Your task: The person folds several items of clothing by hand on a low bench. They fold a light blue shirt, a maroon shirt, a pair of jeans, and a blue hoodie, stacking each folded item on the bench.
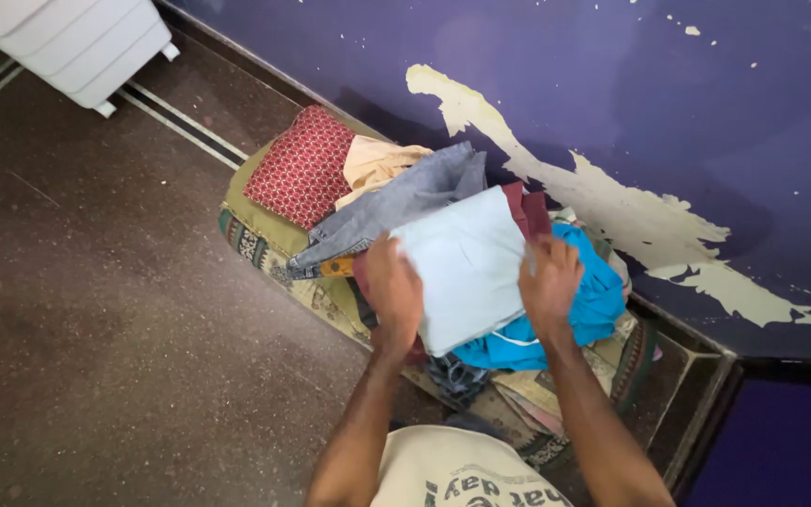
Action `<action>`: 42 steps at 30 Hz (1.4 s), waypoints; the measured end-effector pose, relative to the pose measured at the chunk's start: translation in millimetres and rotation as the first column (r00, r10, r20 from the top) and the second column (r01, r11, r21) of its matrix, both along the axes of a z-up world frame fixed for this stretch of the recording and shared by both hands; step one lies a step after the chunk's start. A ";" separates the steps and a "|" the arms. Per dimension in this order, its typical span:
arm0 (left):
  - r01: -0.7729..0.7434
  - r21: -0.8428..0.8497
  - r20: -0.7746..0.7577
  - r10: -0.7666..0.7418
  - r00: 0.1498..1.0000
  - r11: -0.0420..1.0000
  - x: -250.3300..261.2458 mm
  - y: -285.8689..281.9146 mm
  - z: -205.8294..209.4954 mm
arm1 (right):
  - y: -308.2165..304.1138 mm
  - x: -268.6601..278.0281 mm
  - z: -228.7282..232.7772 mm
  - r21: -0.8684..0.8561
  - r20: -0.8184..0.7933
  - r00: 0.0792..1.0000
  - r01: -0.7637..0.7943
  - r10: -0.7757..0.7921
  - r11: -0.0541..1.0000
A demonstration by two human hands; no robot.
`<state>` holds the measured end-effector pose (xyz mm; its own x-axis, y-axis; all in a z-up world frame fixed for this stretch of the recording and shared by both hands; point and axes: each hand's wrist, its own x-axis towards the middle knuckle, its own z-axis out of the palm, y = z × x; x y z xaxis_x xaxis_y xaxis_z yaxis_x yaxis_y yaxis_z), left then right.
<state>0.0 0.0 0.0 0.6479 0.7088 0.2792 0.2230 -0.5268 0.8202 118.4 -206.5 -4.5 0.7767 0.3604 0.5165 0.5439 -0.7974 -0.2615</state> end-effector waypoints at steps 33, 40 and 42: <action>-0.026 -0.544 -0.020 0.019 1.000 0.839 -1.0 -22.1 -107.1 | 38.4 4.5 -64.8 -0.134 -0.286 0.957 -0.002 -0.037 0.991; 0.123 -0.875 0.058 -0.152 0.987 0.468 -17.9 -43.5 -71.4 | 57.1 -1.9 -70.8 -0.055 -0.304 0.951 0.036 -0.051 0.998; 0.162 -0.913 0.153 -0.053 0.987 0.375 -16.9 -34.2 -47.3 | 65.3 -4.8 -75.7 0.001 -0.310 0.950 0.047 -0.044 0.999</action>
